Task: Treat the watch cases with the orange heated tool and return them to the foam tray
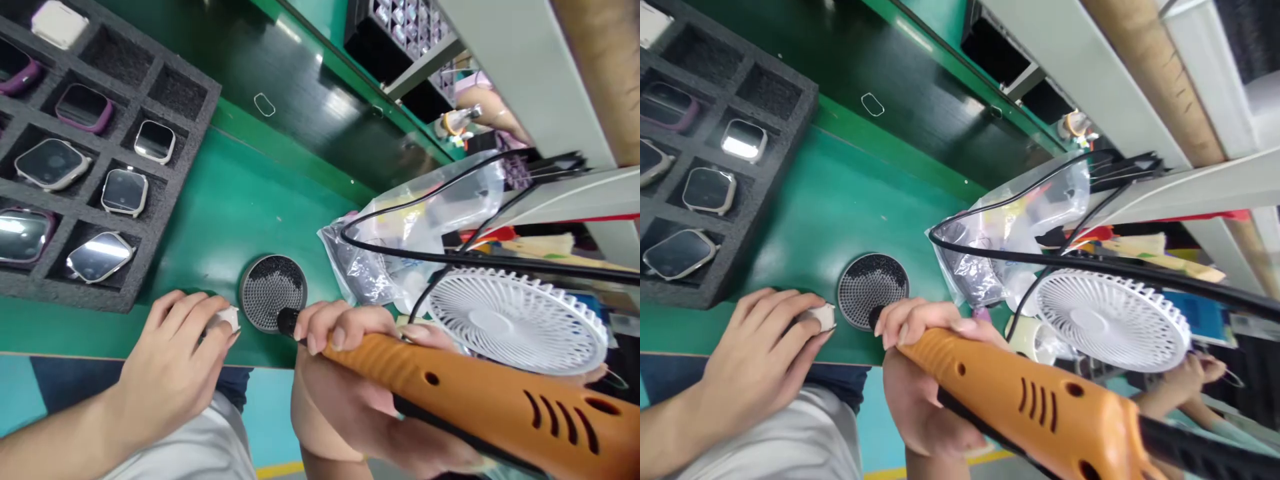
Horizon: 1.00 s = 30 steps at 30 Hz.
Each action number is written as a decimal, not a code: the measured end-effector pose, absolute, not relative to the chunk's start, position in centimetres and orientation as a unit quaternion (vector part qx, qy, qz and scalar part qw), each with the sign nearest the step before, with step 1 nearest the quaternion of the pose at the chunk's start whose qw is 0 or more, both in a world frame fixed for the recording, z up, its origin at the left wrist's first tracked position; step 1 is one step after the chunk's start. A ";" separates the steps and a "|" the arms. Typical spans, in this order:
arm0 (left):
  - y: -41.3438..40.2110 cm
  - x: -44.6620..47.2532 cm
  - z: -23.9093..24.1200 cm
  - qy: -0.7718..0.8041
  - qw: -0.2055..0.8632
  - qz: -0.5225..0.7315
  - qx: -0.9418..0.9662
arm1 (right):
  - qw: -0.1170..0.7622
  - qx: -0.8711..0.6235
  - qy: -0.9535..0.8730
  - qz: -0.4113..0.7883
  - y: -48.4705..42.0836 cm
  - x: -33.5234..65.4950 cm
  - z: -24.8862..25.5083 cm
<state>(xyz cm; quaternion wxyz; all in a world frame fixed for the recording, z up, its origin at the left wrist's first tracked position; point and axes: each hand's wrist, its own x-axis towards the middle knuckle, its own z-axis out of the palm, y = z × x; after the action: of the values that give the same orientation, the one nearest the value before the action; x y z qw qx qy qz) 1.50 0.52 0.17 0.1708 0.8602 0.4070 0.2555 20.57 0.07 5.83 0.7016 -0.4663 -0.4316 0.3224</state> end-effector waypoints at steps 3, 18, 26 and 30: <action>0.6 1.6 0.1 0.403 0.179 0.265 0.858 | 0.692 -0.467 -0.446 0.321 -0.1 20.7 5.6; 0.3 1.0 -0.3 0.369 0.194 0.281 0.865 | 0.691 -0.470 -0.450 0.314 -0.4 20.6 5.5; 0.4 1.2 -0.3 0.364 0.186 0.292 0.865 | 0.711 -0.474 -0.432 0.290 -0.2 20.1 5.5; 0.3 1.4 -0.4 0.356 0.180 0.283 0.872 | 0.669 -0.488 -0.460 0.321 -0.3 20.5 6.0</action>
<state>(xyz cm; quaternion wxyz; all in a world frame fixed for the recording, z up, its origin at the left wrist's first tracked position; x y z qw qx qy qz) 1.39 0.31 -0.39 0.1804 0.8723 0.3557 0.2830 20.53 -0.27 6.04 0.6687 -0.4881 -0.4598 0.3212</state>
